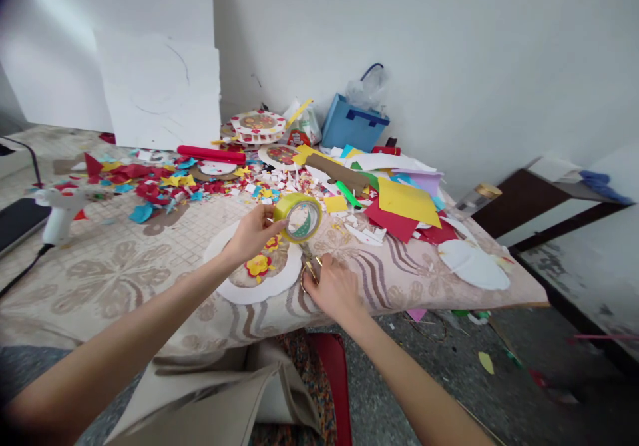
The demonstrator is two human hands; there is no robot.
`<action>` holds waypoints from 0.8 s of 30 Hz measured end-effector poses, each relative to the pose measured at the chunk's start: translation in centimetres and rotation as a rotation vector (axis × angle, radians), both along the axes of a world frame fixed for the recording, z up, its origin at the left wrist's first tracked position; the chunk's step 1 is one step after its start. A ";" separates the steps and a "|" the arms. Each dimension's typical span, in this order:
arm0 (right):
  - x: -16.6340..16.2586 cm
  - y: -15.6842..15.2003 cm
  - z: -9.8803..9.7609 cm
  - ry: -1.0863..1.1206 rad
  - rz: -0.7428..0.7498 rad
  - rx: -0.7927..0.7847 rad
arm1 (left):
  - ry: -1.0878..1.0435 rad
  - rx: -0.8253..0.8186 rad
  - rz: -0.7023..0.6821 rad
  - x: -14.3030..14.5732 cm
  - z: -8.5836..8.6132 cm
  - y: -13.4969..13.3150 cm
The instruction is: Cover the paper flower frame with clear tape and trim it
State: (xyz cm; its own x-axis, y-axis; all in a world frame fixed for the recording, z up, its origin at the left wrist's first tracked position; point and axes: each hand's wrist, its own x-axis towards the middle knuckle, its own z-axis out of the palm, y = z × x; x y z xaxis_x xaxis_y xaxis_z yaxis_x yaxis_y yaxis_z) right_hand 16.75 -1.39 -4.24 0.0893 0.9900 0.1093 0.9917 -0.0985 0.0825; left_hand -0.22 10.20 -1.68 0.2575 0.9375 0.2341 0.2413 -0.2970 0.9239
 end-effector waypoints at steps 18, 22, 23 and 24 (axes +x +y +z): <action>3.0 1.5 -0.2 0.342 0.067 -0.073 | -0.103 -0.038 0.035 -0.2 0.9 0.4; 4.2 2.1 -0.4 0.603 0.119 -0.052 | -0.200 -0.093 0.036 -0.3 1.1 0.7; 4.4 2.2 -0.4 0.667 0.114 -0.063 | -0.220 -0.108 0.036 -0.3 1.2 0.7; 4.6 2.3 -0.4 0.740 0.095 -0.082 | -0.239 -0.123 0.035 -0.4 1.3 0.7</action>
